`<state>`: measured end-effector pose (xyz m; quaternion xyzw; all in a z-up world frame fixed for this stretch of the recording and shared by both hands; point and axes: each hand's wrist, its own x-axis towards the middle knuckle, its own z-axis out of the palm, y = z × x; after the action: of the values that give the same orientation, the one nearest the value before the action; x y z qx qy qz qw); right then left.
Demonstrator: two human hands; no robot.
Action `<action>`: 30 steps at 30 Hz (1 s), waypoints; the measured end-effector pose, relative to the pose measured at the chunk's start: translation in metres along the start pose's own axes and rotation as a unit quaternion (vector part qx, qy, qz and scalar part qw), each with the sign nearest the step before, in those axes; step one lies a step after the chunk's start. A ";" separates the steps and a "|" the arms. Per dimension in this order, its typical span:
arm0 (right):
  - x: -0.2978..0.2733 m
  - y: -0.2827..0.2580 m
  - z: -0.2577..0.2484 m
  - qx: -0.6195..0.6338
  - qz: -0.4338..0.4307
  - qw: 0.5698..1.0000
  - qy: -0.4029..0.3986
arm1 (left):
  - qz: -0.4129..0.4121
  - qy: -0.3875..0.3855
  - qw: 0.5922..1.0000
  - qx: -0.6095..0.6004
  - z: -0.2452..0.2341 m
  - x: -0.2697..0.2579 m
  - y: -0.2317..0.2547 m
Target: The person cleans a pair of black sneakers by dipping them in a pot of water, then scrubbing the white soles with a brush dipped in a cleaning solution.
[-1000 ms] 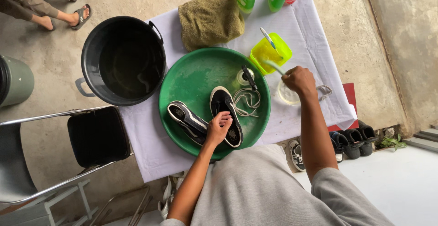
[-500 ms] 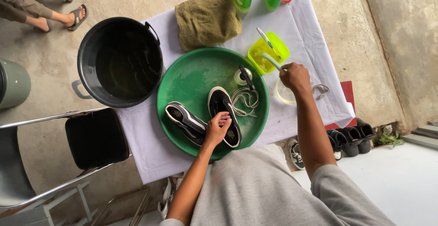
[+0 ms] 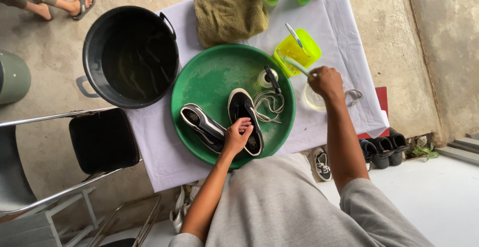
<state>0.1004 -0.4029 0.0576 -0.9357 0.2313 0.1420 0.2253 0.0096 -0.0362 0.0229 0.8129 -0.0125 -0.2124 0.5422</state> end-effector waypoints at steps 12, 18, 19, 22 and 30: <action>0.008 0.005 -0.001 0.003 0.016 1.000 0.007 | 0.009 -0.006 1.000 -0.022 -0.001 0.003 -0.003; 0.006 0.002 0.002 0.002 0.001 0.999 0.034 | 0.006 -0.003 1.000 -0.001 -0.003 0.002 -0.009; 0.006 0.007 -0.004 0.008 0.011 1.000 -0.004 | 0.008 -0.002 1.000 -0.009 -0.004 0.004 -0.008; 0.007 0.005 0.002 0.001 -0.045 0.999 0.003 | 0.004 -0.001 1.000 -0.023 -0.003 -0.001 -0.009; 0.002 0.009 -0.009 0.034 0.000 0.999 -0.034 | -0.004 -0.002 1.000 -0.017 -0.004 0.001 -0.008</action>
<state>0.0994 -0.4149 0.0612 -0.9222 0.2280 0.1662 0.2644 0.0100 -0.0294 0.0168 0.8030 -0.0066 -0.2161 0.5553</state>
